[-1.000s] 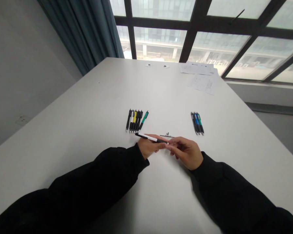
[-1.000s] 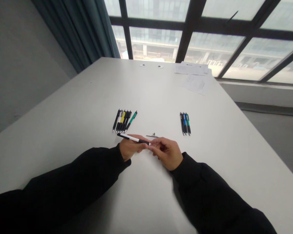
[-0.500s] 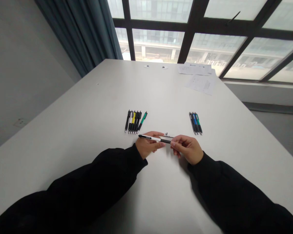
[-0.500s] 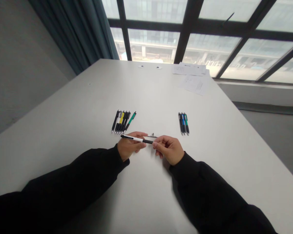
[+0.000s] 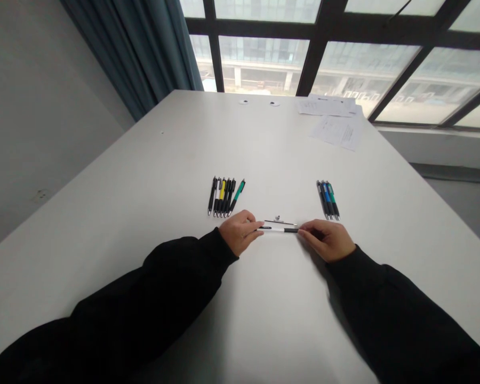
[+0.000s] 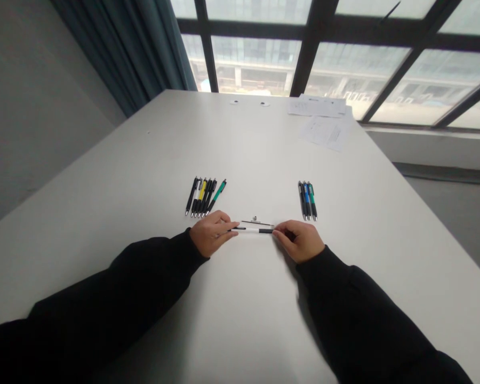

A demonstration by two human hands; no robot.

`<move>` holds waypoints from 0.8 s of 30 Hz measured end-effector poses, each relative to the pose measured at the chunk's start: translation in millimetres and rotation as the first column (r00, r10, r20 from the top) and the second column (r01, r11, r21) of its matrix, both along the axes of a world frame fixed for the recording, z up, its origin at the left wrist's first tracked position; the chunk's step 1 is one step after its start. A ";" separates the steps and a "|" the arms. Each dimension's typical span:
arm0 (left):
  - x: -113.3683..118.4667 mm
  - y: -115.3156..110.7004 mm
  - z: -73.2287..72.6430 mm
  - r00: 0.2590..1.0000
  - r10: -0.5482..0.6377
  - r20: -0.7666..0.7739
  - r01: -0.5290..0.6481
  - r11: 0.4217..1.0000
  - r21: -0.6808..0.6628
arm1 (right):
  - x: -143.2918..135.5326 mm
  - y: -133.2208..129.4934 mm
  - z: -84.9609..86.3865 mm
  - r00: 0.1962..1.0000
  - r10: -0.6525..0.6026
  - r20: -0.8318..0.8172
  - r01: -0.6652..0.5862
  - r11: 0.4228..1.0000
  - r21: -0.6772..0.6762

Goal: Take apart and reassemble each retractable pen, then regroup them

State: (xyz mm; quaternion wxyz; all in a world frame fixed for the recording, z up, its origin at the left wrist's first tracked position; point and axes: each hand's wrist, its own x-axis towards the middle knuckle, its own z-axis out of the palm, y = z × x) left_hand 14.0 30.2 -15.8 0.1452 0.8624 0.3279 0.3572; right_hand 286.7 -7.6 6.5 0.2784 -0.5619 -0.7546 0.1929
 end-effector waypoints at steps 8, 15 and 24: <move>2.0 2.7 -1.3 0.996 0.059 -0.071 -0.055 0.997 0.054 | -3.9 -1.0 0.5 0.998 0.037 0.042 -0.038 0.999 0.030; 5.0 5.0 -0.7 0.996 0.083 -0.026 -0.081 0.995 0.056 | -6.4 -0.6 -0.3 0.993 0.021 0.117 -0.034 0.994 0.108; 7.2 8.2 0.7 0.994 0.113 -0.007 -0.112 0.993 0.024 | -9.5 0.3 -2.4 0.990 -0.040 0.137 0.018 0.987 0.159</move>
